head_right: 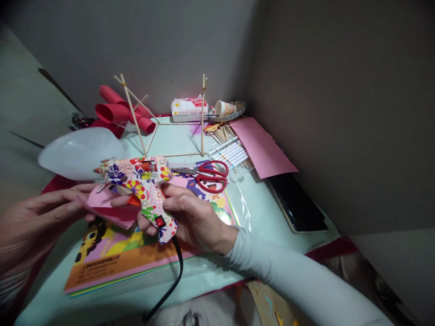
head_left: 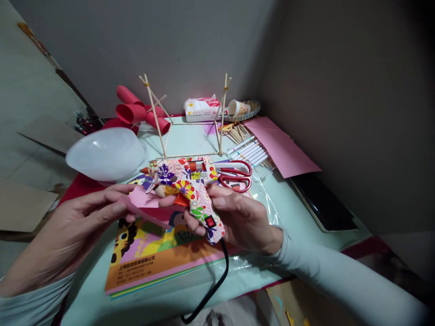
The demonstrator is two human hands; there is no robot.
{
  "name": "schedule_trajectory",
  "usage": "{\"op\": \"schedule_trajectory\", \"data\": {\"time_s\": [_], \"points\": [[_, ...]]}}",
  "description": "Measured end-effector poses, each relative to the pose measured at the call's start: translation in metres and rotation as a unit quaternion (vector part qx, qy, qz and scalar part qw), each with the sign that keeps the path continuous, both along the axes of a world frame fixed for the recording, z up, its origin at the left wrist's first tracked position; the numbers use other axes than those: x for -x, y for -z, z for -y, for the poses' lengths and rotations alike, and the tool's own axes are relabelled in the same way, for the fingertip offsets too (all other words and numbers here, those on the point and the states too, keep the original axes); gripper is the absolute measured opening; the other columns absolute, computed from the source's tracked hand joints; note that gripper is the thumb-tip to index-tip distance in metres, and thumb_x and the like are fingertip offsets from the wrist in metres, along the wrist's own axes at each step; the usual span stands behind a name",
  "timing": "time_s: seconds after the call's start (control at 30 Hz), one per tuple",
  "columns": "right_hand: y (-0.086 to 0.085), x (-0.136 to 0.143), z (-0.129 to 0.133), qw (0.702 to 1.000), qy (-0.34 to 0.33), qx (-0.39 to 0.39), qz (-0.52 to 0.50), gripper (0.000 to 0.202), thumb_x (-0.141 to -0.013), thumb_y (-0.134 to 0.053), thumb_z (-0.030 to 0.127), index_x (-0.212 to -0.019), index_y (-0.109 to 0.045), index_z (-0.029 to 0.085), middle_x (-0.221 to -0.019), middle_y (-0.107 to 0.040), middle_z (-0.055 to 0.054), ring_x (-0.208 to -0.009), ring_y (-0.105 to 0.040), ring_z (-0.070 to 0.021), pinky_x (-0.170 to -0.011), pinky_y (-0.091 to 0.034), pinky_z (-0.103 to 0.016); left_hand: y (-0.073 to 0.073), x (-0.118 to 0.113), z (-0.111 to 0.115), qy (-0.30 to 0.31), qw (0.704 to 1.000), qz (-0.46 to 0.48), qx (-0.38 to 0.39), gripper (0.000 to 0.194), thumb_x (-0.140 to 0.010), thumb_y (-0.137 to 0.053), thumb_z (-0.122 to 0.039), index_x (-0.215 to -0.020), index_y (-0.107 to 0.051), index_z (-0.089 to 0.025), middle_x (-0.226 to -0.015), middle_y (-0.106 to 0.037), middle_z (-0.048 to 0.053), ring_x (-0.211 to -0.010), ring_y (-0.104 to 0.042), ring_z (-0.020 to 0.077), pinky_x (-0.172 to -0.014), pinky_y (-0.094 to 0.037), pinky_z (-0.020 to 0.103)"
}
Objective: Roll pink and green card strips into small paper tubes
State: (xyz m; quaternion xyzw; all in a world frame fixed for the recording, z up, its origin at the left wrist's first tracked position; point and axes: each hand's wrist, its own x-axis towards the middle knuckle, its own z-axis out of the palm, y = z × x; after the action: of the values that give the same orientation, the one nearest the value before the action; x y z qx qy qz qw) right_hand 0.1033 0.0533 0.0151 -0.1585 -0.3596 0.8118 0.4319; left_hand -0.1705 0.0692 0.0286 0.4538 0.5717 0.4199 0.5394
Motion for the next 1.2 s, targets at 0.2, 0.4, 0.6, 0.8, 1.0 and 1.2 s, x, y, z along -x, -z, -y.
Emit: {"op": "schedule_trajectory", "data": {"time_s": [0.2, 0.4, 0.6, 0.8, 1.0, 1.2], "points": [[0.000, 0.002, -0.001, 1.000, 0.002, -0.015, 0.008, 0.023, -0.082, -0.060, 0.039, -0.086, -0.062, 0.016, -0.074, -0.065, -0.005, -0.063, -0.052, -0.0146, -0.061, -0.039, -0.028, -0.002, -0.004, -0.002, 0.013, 1.000, -0.003, 0.011, 0.026, -0.071, -0.090, -0.041, -0.072, -0.077, -0.019, -0.132, -0.071, 0.005, -0.105, -0.071, 0.0216, -0.083, -0.060, 0.021], [-0.004, 0.005, 0.002, 0.999, 0.011, -0.024, 0.027, 0.030, -0.085, -0.061, 0.045, -0.083, -0.062, 0.015, -0.070, -0.059, -0.004, -0.057, -0.044, -0.0123, -0.056, -0.032, -0.027, -0.002, 0.001, -0.004, 0.023, 1.000, -0.018, 0.003, 0.028, -0.073, -0.088, -0.042, -0.067, -0.075, -0.018, -0.132, -0.070, 0.008, -0.115, -0.068, 0.0260, -0.084, -0.058, 0.021], [-0.007, 0.006, 0.005, 0.999, 0.035, -0.003, 0.029, 0.024, -0.079, -0.066, 0.034, -0.092, -0.062, 0.014, -0.069, -0.055, 0.001, -0.055, -0.038, -0.0099, -0.056, -0.026, -0.026, -0.008, -0.003, -0.002, 0.035, 0.999, -0.022, 0.004, 0.028, -0.076, -0.086, -0.044, -0.070, -0.076, -0.019, -0.121, -0.074, 0.007, -0.093, -0.072, 0.0198, -0.080, -0.057, 0.024], [-0.003, 0.008, 0.006, 0.997, 0.035, -0.012, 0.064, 0.028, -0.083, -0.067, 0.039, -0.093, -0.064, 0.013, -0.067, -0.051, 0.001, -0.057, -0.039, -0.0101, -0.052, -0.023, -0.025, -0.006, -0.002, -0.004, 0.027, 0.999, -0.002, -0.022, 0.025, -0.074, -0.086, -0.043, -0.072, -0.077, -0.020, -0.105, -0.075, 0.006, -0.081, -0.071, 0.0181, -0.076, -0.058, 0.026], [-0.003, -0.007, 0.014, 0.969, 0.071, -0.058, 0.230, 0.030, -0.096, -0.062, 0.048, -0.095, -0.066, 0.018, -0.083, -0.063, -0.003, -0.068, -0.049, -0.0137, -0.058, -0.037, -0.026, -0.013, -0.006, -0.003, 0.009, 0.998, 0.013, -0.064, 0.029, -0.067, -0.091, -0.043, -0.065, -0.077, -0.018, -0.120, -0.074, 0.011, -0.100, -0.071, 0.0250, -0.080, -0.058, 0.027], [-0.002, -0.025, 0.031, 0.854, 0.149, -0.238, 0.437, 0.031, -0.098, -0.060, 0.051, -0.105, -0.079, 0.027, -0.095, -0.070, -0.008, -0.095, -0.063, -0.0277, -0.095, -0.053, -0.041, -0.017, -0.002, 0.001, 0.032, 0.994, -0.008, -0.102, 0.019, -0.074, -0.086, -0.041, -0.072, -0.082, -0.022, -0.129, -0.072, 0.012, -0.122, -0.065, 0.0317, -0.100, -0.054, 0.035]]}}
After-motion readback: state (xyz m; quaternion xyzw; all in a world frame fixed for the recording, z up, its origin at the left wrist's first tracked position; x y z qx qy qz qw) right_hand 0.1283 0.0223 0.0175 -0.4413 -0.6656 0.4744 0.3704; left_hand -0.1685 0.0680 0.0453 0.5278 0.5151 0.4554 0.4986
